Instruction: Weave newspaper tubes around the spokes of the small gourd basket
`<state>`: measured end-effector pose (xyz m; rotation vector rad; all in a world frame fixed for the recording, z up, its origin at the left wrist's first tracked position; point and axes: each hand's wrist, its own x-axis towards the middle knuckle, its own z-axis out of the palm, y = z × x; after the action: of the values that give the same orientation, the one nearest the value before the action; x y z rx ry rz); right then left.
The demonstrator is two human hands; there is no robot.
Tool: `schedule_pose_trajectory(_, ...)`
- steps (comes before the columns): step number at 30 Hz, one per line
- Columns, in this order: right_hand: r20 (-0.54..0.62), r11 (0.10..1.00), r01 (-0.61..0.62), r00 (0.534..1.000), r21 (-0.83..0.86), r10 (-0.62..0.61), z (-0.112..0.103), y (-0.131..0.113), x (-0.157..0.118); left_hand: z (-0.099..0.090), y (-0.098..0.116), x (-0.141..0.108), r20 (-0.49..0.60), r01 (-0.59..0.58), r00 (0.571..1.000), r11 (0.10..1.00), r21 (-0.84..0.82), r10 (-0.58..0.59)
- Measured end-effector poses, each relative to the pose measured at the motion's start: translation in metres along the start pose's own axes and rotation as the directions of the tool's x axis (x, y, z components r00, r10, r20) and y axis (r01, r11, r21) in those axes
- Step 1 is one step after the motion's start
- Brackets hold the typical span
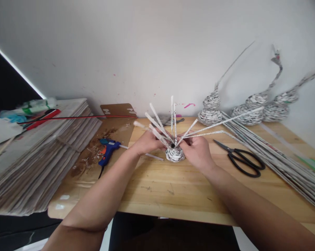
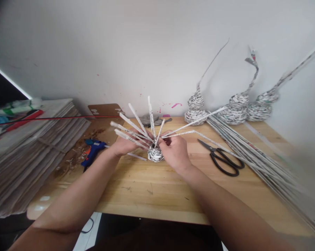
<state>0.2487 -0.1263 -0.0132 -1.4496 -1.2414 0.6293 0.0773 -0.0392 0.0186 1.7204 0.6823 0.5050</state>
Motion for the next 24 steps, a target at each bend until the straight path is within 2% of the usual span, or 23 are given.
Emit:
schedule_pose_trajectory(3, 0.017, 0.999, 0.038, 0.999, 0.009, -0.038, 0.002, -0.001, -0.003, 0.001, -0.003, 0.001, -0.051, 0.033, 0.998, 0.999, -0.028, -0.034)
schedule_pose_trajectory(7, 0.030, 0.997, 0.026, 0.999, 0.078, -0.028, 0.004, -0.002, -0.005, 0.006, -0.006, 0.002, -0.035, 0.106, 0.993, 0.984, -0.140, -0.112)
schedule_pose_trajectory(10, 0.041, 0.985, -0.023, 0.999, 0.173, 0.016, 0.005, -0.002, -0.005, 0.011, -0.008, 0.003, -0.134, 0.118, 0.982, 0.986, -0.122, -0.134)
schedule_pose_trajectory(12, 0.041, 0.976, -0.050, 0.998, 0.214, 0.042, 0.005, -0.003, -0.005, 0.012, -0.009, 0.004, -0.167, 0.101, 0.979, 0.988, -0.118, -0.120)
schedule_pose_trajectory(17, 0.079, 0.947, -0.093, 0.994, 0.309, 0.072, 0.007, -0.005, -0.004, 0.009, -0.011, 0.005, -0.088, 0.069, 0.993, 0.993, -0.097, -0.078)
schedule_pose_trajectory(21, 0.096, 0.917, -0.140, 0.989, 0.374, 0.112, 0.007, -0.005, -0.002, 0.007, -0.009, 0.002, -0.155, -0.005, 0.988, 1.000, -0.007, 0.003)
schedule_pose_trajectory(24, 0.091, 0.939, -0.141, 0.989, 0.314, 0.118, 0.005, -0.007, -0.002, 0.007, -0.013, 0.001, -0.178, -0.041, 0.983, 0.998, 0.054, 0.050)
